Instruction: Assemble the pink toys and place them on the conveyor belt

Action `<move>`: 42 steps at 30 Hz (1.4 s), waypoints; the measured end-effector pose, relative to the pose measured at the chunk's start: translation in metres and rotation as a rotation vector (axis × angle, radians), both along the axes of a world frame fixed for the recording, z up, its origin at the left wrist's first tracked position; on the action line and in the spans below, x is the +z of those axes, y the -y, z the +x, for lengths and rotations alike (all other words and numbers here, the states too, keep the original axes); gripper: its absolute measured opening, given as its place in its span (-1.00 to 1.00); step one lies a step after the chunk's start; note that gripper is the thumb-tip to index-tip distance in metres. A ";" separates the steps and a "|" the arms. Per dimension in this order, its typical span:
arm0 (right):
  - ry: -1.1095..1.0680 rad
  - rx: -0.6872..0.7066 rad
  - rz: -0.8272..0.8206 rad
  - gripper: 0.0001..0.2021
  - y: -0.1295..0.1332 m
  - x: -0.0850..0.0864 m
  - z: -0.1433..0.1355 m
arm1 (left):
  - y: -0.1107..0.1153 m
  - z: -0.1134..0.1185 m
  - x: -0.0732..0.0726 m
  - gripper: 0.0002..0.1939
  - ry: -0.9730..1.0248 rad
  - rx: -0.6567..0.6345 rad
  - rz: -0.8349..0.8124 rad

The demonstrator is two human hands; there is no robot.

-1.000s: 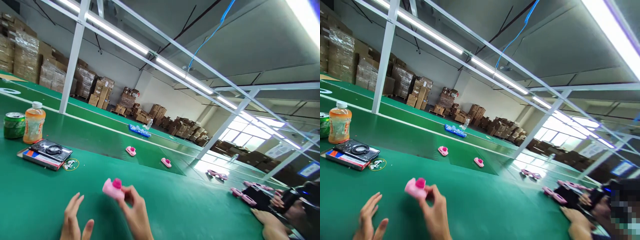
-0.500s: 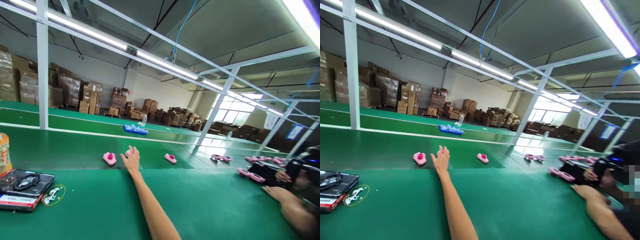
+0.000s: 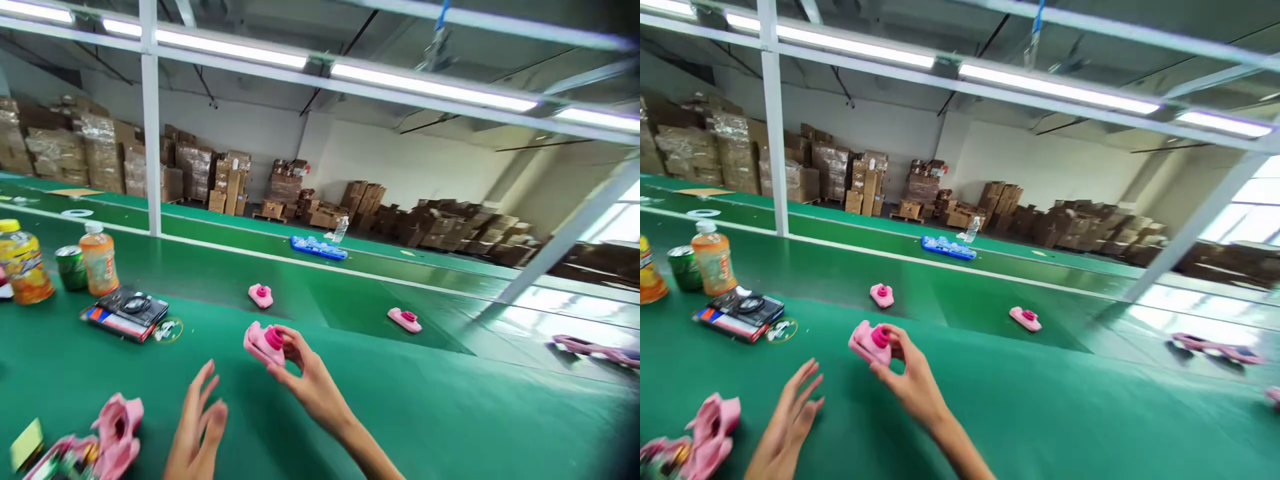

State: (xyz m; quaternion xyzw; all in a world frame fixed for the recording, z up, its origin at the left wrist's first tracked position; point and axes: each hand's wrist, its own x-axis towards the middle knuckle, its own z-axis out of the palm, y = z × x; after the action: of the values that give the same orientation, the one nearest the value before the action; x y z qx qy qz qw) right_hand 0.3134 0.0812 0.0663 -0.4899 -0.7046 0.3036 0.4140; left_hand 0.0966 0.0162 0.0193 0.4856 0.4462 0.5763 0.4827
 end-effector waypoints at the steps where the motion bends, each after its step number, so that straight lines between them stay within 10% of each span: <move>1: -0.028 0.045 -0.004 -0.45 0.028 0.001 -0.015 | 0.004 0.009 0.005 -0.27 0.109 -0.007 -0.008; 7: -0.020 0.058 0.003 -0.58 0.114 0.029 -0.057 | 0.052 0.015 0.012 -0.23 0.197 -0.073 -0.045; 14: 0.014 0.065 -0.088 -0.71 0.100 0.068 -0.075 | 0.076 -0.006 0.029 -0.31 0.218 -0.077 0.037; 27: -0.001 0.117 -0.124 -0.72 0.098 0.082 -0.104 | 0.071 -0.015 0.047 -0.43 0.395 -0.008 0.047; 42: 0.057 0.205 -0.158 -0.58 0.107 0.063 -0.102 | 0.068 -0.030 0.039 -0.47 0.320 -0.151 -0.018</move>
State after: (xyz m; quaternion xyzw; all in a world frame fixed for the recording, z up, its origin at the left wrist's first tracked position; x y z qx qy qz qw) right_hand 0.2114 -0.0260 0.1288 -0.4548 -0.7363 0.3847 0.3209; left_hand 0.0667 -0.0517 0.0580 0.4155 0.3312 0.6044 0.5935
